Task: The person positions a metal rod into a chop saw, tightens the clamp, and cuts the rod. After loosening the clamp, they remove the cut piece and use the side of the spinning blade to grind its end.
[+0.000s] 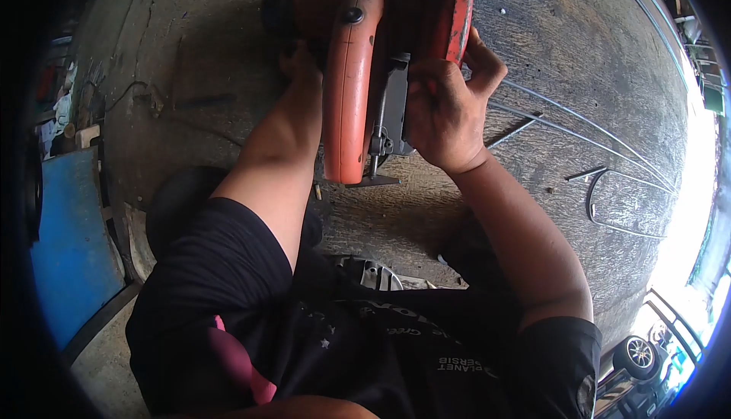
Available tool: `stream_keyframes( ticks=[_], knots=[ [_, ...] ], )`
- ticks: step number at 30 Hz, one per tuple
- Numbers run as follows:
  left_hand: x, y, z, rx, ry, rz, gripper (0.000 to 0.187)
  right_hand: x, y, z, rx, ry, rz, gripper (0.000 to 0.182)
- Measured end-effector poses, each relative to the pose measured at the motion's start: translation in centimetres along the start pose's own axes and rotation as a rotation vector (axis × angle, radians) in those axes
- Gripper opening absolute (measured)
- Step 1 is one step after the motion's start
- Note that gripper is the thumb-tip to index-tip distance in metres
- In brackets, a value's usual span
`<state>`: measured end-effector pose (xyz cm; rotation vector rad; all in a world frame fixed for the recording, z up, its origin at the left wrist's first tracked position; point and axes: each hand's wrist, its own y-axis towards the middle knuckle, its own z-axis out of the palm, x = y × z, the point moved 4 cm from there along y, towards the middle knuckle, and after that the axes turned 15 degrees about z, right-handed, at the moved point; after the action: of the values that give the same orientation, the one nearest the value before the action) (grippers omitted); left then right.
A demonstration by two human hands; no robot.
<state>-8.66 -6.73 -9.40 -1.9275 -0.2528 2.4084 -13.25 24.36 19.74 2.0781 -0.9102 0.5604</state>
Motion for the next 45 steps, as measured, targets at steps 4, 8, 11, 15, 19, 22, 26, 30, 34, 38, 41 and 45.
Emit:
stream_keyframes(
  ticks=[4, 8, 11, 15, 19, 22, 26, 30, 34, 38, 41, 45],
  knots=[
    [0.3, 0.0, -0.1, -0.016, -0.017, -0.051, 0.041, 0.0, 0.0, 0.1, -0.014, 0.022, -0.001, 0.027],
    [-1.0, -0.5, 0.0, -0.002, 0.045, 0.008, 0.041, 0.1, -0.1, 0.1, -0.001, -0.021, 0.003, 0.027],
    [-1.0, -0.8, 0.1, -0.025, 0.011, -0.035, 0.042, -0.2, -0.3, 0.3, -0.040, 0.015, -0.013, 0.027],
    [-1.3, -1.1, 0.2, -0.020, -0.050, -0.086, 0.045, -0.2, -0.6, 0.4, -0.045, 0.050, -0.007, 0.027],
    [0.7, 0.6, 0.3, 0.020, -0.088, -0.012, 0.046, -0.4, -1.2, 0.6, -0.052, 0.025, -0.007, 0.027],
    [0.8, 0.6, 0.4, 0.025, -0.125, 0.014, 0.046, -0.6, -1.7, 0.9, -0.036, 0.026, -0.004, 0.028],
    [-0.2, 0.1, 0.3, 0.006, -0.050, 0.019, 0.045, -0.9, -1.9, 0.9, -0.029, 0.020, 0.000, 0.028],
    [0.3, 0.4, 0.3, 0.011, -0.094, 0.071, 0.041, -0.9, -1.8, 0.9, -0.020, 0.030, 0.021, 0.028],
    [1.3, 1.3, -0.1, 0.006, -0.113, 0.064, 0.040, -1.1, -1.8, 1.1, -0.030, 0.097, 0.030, 0.028],
    [0.9, 0.9, 0.5, -0.016, -0.095, 0.038, 0.039, -0.8, -1.6, 0.8, -0.020, 0.021, 0.009, 0.028],
    [2.2, 1.8, 0.1, -0.046, -0.030, 0.058, 0.039, -0.7, -1.6, 0.9, -0.033, 0.029, 0.003, 0.028],
    [2.1, 1.6, 0.0, -0.023, -0.083, 0.026, 0.037, -0.7, -1.8, 0.9, -0.037, 0.060, 0.010, 0.028]
  ],
)
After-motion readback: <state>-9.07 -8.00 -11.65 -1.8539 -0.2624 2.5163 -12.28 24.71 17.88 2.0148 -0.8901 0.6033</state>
